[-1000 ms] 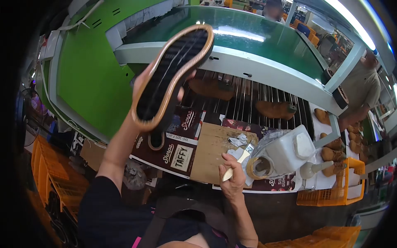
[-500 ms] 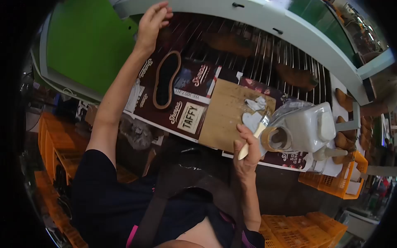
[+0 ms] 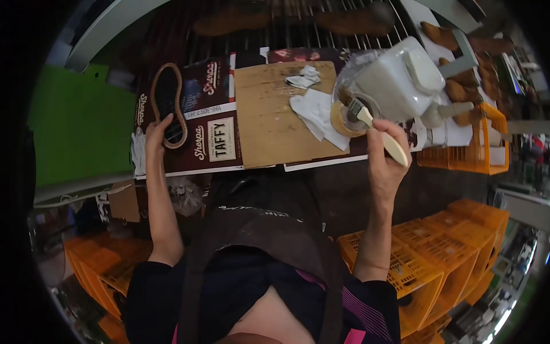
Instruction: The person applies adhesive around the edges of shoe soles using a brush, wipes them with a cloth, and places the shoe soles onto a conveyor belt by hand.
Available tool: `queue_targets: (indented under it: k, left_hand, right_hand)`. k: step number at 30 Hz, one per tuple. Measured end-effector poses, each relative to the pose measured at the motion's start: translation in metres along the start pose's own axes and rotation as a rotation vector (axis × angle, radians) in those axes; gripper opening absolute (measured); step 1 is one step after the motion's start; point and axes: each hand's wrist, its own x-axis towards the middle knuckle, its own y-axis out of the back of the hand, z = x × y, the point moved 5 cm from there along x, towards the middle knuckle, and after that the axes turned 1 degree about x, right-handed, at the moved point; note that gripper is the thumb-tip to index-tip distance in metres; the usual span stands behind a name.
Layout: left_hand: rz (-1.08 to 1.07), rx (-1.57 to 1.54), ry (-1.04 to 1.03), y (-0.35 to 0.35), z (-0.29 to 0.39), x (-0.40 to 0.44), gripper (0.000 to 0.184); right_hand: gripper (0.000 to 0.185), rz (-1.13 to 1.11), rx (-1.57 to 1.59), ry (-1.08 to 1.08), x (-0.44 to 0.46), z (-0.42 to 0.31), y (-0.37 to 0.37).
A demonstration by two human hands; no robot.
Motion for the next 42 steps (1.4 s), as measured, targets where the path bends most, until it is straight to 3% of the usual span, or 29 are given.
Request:
queue_targets:
  k: [3,6,7,9,10,12,15,17,18,21,24,27,33,35,37,39,42]
  left_hand:
    - [-0.12,-0.14,-0.035,0.002,-0.001,0.013,0.043]
    - [-0.196,-0.535,-0.19,-0.012,0.018,-0.025,0.034]
    - [-0.207,-0.529,-0.188,-0.014,0.016,-0.033,0.034]
    - [-0.287,-0.854,-0.197,-0.018,0.012,-0.053,0.039]
    - [-0.497,-0.894,-0.243,-0.041,0.044,-0.089,0.048]
    - [-0.609,-0.975,-0.227,-0.047,0.043,-0.103,0.051]
    - [-0.799,-1.087,-0.213,-0.056,0.047,-0.116,0.06]
    - [-1.186,-1.249,-0.212,-0.074,0.06,-0.137,0.065]
    - [-1.001,-1.169,-0.228,-0.08,0.058,-0.138,0.075]
    - [-1.159,-1.154,-0.17,-0.106,0.061,-0.151,0.085]
    - [-1.162,-1.064,0.041,-0.128,0.057,-0.161,0.093]
    - [-1.118,-0.921,0.174,-0.147,0.053,-0.174,0.077]
    - [-1.183,-0.842,0.293,-0.167,0.03,-0.191,0.074]
    - [-1.238,-0.81,0.276,-0.17,0.022,-0.191,0.075]
    - [-1.26,-0.795,0.3,-0.173,0.019,-0.191,0.077]
    - [-1.258,-0.804,0.324,-0.176,0.017,-0.189,0.077]
    - [-1.265,-0.799,0.29,-0.182,0.019,-0.184,0.077]
  right_hand:
    - [0.01,0.034,-0.059,0.05,0.01,-0.01,0.018]
    - [0.014,0.022,-0.203,0.033,0.016,0.002,0.011]
    - [0.013,-0.005,-0.274,0.111,0.019,0.002,0.005]
    - [0.012,-0.038,-0.398,0.227,0.023,0.005,-0.009]
    - [0.012,-0.037,-0.399,0.224,0.025,0.01,-0.012]
    - [0.012,-0.12,-0.579,0.198,0.028,0.024,-0.022]
    - [0.014,-0.077,-0.483,0.22,0.027,0.022,-0.021]
    - [0.013,0.007,-0.285,0.149,0.021,0.021,-0.01]
    - [0.012,0.049,-0.166,0.109,0.019,0.02,-0.004]
    - [0.009,0.112,-0.146,0.105,0.007,0.016,0.006]
    - [0.009,0.08,-0.224,0.13,-0.004,0.025,0.006]
    - [0.008,0.044,-0.293,0.147,-0.014,0.023,0.007]
    - [0.006,0.05,-0.182,-0.014,-0.013,0.013,0.022]
    - [0.007,-0.139,-0.365,0.269,-0.005,-0.005,0.01]
    - [0.01,-0.256,-0.374,0.274,0.002,-0.012,0.008]
    - [0.014,-0.562,-0.492,0.196,0.001,-0.006,0.005]
    - [0.019,-0.645,-0.453,0.134,0.002,-0.012,0.017]
